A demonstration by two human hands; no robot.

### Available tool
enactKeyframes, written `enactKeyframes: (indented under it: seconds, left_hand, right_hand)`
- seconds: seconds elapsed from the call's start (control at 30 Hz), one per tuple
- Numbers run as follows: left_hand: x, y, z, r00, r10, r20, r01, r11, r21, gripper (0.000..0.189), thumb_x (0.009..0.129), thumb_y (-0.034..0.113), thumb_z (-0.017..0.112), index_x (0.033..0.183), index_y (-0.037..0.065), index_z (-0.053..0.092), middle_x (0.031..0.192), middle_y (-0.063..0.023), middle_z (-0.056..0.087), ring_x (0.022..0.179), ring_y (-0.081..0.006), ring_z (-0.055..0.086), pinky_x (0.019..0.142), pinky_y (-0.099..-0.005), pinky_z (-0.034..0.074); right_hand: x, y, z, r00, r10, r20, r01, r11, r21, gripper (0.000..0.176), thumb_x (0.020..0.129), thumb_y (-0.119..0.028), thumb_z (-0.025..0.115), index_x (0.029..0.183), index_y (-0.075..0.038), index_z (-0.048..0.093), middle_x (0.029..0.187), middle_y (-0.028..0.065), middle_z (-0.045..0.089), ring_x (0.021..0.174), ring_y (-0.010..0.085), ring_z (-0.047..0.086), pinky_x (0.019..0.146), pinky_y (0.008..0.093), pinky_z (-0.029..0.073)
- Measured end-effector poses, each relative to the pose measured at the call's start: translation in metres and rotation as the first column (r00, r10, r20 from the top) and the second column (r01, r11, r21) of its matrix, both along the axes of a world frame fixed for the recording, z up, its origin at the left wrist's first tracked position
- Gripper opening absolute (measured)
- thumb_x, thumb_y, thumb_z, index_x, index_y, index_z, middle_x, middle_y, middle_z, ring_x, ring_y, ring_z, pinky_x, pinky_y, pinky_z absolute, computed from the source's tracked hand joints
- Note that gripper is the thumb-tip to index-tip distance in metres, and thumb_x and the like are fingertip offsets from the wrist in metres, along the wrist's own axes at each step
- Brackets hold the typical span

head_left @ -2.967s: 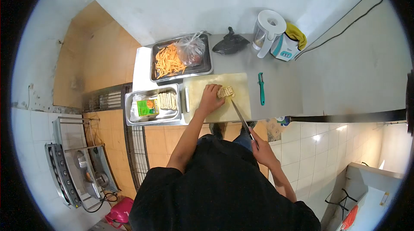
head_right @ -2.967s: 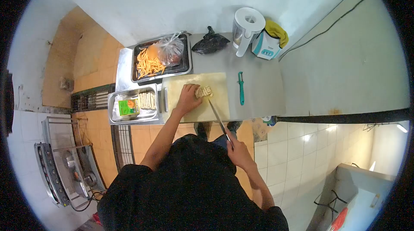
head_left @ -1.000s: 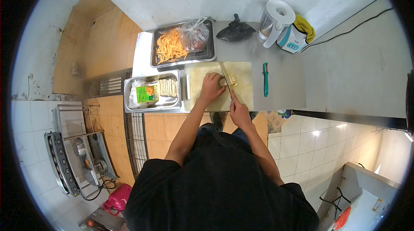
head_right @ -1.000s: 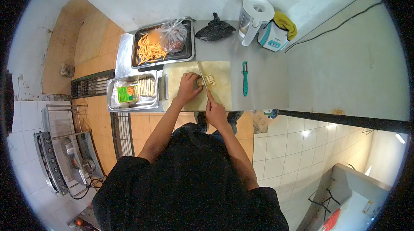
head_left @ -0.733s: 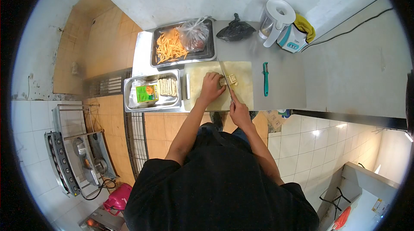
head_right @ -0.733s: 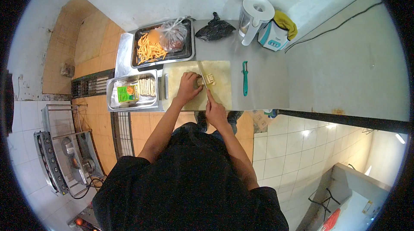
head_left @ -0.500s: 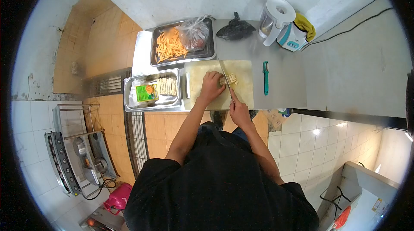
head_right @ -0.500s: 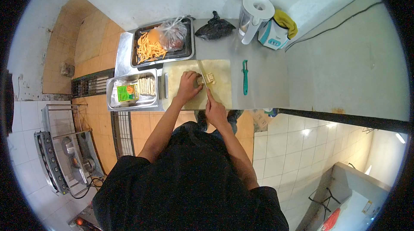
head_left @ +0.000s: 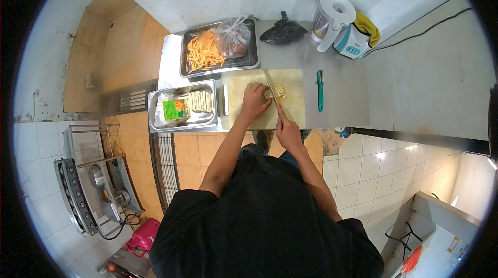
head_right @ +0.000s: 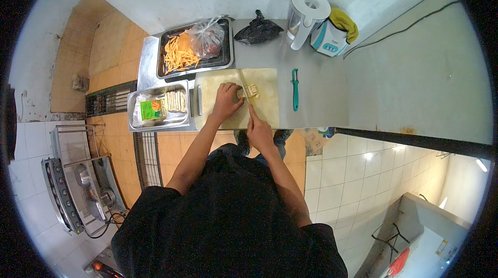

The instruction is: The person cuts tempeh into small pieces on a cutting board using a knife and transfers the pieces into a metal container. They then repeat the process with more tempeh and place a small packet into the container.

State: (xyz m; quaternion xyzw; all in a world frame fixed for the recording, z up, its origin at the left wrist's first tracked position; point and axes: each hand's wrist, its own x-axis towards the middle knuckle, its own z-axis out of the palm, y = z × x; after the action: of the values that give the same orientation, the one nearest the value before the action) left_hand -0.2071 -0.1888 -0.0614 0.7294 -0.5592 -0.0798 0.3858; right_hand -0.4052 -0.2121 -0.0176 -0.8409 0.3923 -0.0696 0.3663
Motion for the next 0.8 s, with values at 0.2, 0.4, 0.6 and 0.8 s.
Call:
enactKeyframes:
  seconds: [0.2,0.4,0.6,0.8]
  left_hand:
    - [-0.001,0.0,-0.002,1.0,0.008,0.002,-0.008,0.999,-0.046,0.042,0.073,0.013,0.082,0.11,0.002,0.068,0.111,-0.0133,0.063,0.108,-0.0352,0.056,0.097,-0.0446,0.047]
    - [-0.001,0.0,-0.004,1.0,0.016,-0.007,-0.016,0.999,-0.05,0.042,0.072,0.013,0.082,0.11,0.003,0.068,0.111,-0.013,0.063,0.108,-0.0351,0.056,0.096,-0.0451,0.048]
    - [0.001,0.0,-0.003,1.0,0.012,-0.022,-0.012,1.0,-0.008,0.042,0.072,0.015,0.081,0.11,0.004,0.068,0.112,-0.0128,0.064,0.108,-0.0347,0.056,0.097,-0.0451,0.048]
    - [0.002,-0.003,-0.007,1.0,0.017,-0.009,-0.017,1.0,0.0,0.045,0.072,0.017,0.083,0.113,0.005,0.069,0.112,-0.0134,0.064,0.11,-0.0342,0.057,0.099,-0.0453,0.048]
  right_hand:
    - [-0.013,0.008,0.007,1.0,-0.009,0.006,0.008,0.999,0.033,0.065,0.102,-0.013,0.049,0.164,-0.022,0.029,0.076,0.0292,0.065,0.071,0.0481,0.065,0.071,0.0547,0.051]
    - [-0.047,0.024,0.026,0.995,-0.002,-0.1,0.011,0.995,0.097,0.065,0.102,-0.014,0.05,0.163,-0.025,0.03,0.078,0.0298,0.065,0.071,0.0484,0.065,0.069,0.0563,0.05]
    - [-0.079,0.036,0.057,0.981,0.011,-0.195,0.019,0.989,0.15,0.066,0.102,-0.016,0.051,0.163,-0.029,0.03,0.077,0.0307,0.065,0.073,0.0485,0.066,0.07,0.0565,0.051]
    - [-0.111,0.046,0.062,0.981,0.011,-0.193,0.022,0.986,0.167,0.064,0.101,-0.018,0.054,0.161,-0.031,0.034,0.075,0.0294,0.066,0.07,0.0507,0.065,0.068,0.0602,0.052]
